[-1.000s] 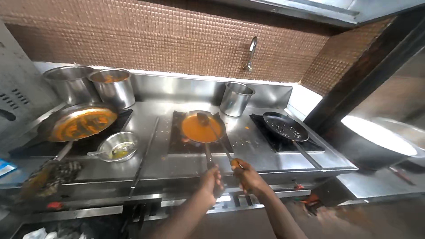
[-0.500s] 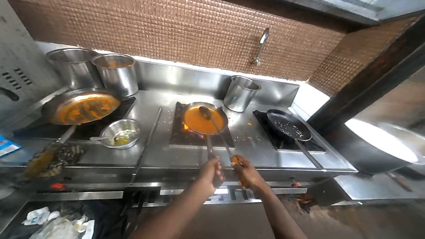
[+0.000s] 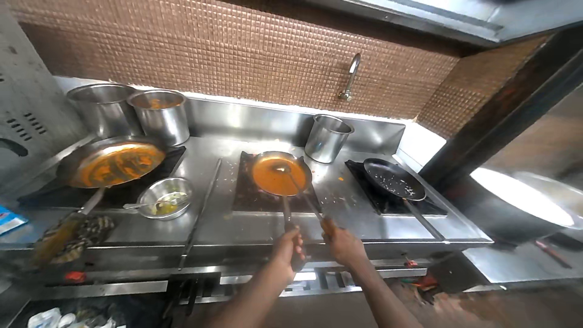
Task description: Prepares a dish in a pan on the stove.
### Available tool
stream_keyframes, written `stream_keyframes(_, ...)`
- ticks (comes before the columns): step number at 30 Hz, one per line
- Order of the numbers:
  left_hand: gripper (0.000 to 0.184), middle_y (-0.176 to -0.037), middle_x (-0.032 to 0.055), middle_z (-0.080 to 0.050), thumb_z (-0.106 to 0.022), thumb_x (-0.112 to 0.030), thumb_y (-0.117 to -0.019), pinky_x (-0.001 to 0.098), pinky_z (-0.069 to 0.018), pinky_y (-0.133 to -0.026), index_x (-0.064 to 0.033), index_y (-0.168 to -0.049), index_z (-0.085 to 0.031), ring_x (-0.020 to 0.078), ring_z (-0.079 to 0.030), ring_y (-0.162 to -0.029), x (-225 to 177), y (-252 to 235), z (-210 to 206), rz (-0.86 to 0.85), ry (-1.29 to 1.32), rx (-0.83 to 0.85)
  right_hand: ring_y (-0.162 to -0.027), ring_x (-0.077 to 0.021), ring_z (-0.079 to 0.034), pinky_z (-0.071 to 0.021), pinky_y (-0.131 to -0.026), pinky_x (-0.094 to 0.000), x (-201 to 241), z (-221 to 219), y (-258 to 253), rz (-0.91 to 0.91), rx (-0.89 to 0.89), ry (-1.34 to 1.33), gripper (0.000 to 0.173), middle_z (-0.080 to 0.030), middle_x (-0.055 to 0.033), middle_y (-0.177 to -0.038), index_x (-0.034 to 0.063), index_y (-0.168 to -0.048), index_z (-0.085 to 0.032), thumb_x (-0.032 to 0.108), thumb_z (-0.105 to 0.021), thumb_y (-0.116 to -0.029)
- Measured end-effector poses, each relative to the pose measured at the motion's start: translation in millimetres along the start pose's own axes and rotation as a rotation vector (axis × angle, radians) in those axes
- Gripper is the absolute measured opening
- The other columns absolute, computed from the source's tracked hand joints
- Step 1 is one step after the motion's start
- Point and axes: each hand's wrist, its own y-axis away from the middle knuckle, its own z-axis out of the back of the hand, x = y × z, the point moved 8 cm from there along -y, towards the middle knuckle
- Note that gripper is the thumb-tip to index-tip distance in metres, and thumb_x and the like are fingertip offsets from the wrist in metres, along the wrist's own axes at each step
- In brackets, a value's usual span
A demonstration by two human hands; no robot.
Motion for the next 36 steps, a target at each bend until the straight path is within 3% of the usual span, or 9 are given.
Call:
stream_keyframes(5,0.027,-0.063,-0.0002,-0.047,-0.049,-0.031,-0.109,0.0205,-0.0406,-0.034,-0.0074,-0.095,-0.054,0.0068,-0.041,-0.039,-19.8,-29.7,3.8,-0.031,0.01,0.025,-0.099,-0.0429,-0.071,-0.0555,-0.083,-0.0621,6.1,7.2,73.8,0.006,0.019,0.096,0.059,-0.072,-0.0186,-0.11,0.0284,-0.16,-0.032,0.042,-0.046,-0.1039)
stream_keyframes(11,0.029,-0.065,0.0009,-0.048,-0.046,-0.031,-0.1102,0.0225,-0.0433,-0.037,-0.0084,-0.092,-0.052,0.009,-0.042,-0.041,7.5,15.1,-7.9,-0.012,-0.072,-0.027,-0.108,-0.0418,-0.069,-0.0548,-0.087,-0.062,25.4,-0.3,19.1,0.014,-0.003,0.029,0.059,-0.069,-0.0193,-0.121,0.027,-0.16,-0.032,0.038,-0.046,-0.104)
stream_keyframes(15,0.027,-0.063,-0.0008,-0.046,-0.048,-0.031,-0.1091,0.021,-0.0411,-0.035,-0.0085,-0.095,-0.053,0.0072,-0.04,-0.039,-9.8,-24.9,7.6,-0.031,-0.018,0.023,-0.1,-0.043,-0.071,-0.0561,-0.083,-0.0612,14.0,-11.8,68.1,-0.012,0.02,0.027,0.061,-0.071,-0.0198,-0.112,0.0243,-0.16,-0.03,0.036,-0.047,-0.1032)
stream_keyframes(17,0.03,-0.061,-0.0011,-0.046,-0.046,-0.032,-0.1096,0.0199,-0.0402,-0.034,-0.0084,-0.093,-0.053,0.0062,-0.04,-0.038,-15.3,-21.3,3.4,-0.018,0.03,0.047,-0.098,-0.0434,-0.071,-0.0557,-0.082,-0.062,16.3,-8.3,79.7,0.046,0.013,0.046,0.059,-0.072,-0.0196,-0.109,0.0247,-0.159,-0.033,0.039,-0.048,-0.1035)
stream_keyframes(21,0.029,-0.063,-0.0002,-0.047,-0.047,-0.03,-0.1098,0.0202,-0.041,-0.034,-0.008,-0.092,-0.052,0.0068,-0.04,-0.038,8.5,26.3,-3.4,0.011,0.005,-0.018,-0.106,-0.0433,-0.069,-0.0545,-0.087,-0.0625,26.1,0.6,37.5,0.049,0.036,0.041,0.057,-0.07,-0.0201,-0.116,0.0247,-0.158,-0.033,0.038,-0.046,-0.1045)
stream_keyframes(25,0.028,-0.064,0.0001,-0.048,-0.047,-0.031,-0.1098,0.0212,-0.0432,-0.035,-0.0069,-0.096,-0.053,0.0072,-0.041,-0.039,-0.7,-2.7,2.8,-0.02,-0.01,0.036,-0.102,-0.0431,-0.07,-0.0562,-0.084,-0.0611,11.7,-11.3,61.9,-0.016,0.031,0.039,0.062,-0.071,-0.0204,-0.113,0.0219,-0.161,-0.027,0.035,-0.047,-0.1034)
stream_keyframes(28,0.03,-0.061,-0.0013,-0.046,-0.046,-0.033,-0.1099,0.0202,-0.0421,-0.034,-0.0075,-0.095,-0.052,0.0063,-0.041,-0.037,-6.3,-9.6,0.0,-0.016,0.032,0.062,-0.097,-0.044,-0.071,-0.0559,-0.081,-0.062,11.6,-4.4,87.8,0.045,0.016,0.041,0.061,-0.072,-0.0201,-0.11,0.0238,-0.16,-0.033,0.04,-0.05,-0.1031)
stream_keyframes(33,0.028,-0.064,0.0008,-0.048,-0.047,-0.029,-0.1099,0.0206,-0.0423,-0.035,-0.0076,-0.092,-0.052,0.0075,-0.041,-0.039,13.4,32.9,-10.3,-0.01,-0.013,0.0,-0.106,-0.0428,-0.069,-0.0548,-0.087,-0.0623,22.3,-4.4,29.6,0.039,0.016,0.003,0.056,-0.071,-0.0193,-0.114,0.0249,-0.157,-0.035,0.042,-0.045,-0.1043)
stream_keyframes(36,0.026,-0.065,0.0005,-0.049,-0.049,-0.028,-0.1091,0.0207,-0.0422,-0.036,-0.0072,-0.095,-0.054,0.0075,-0.041,-0.039,3.7,2.7,-1.9,-0.045,-0.018,0.015,-0.102,-0.043,-0.07,-0.0559,-0.084,-0.0614,12.8,-16.1,55.5,-0.031,0.025,-0.012,0.06,-0.071,-0.02,-0.112,0.0234,-0.159,-0.03,0.038,-0.046,-0.1037)
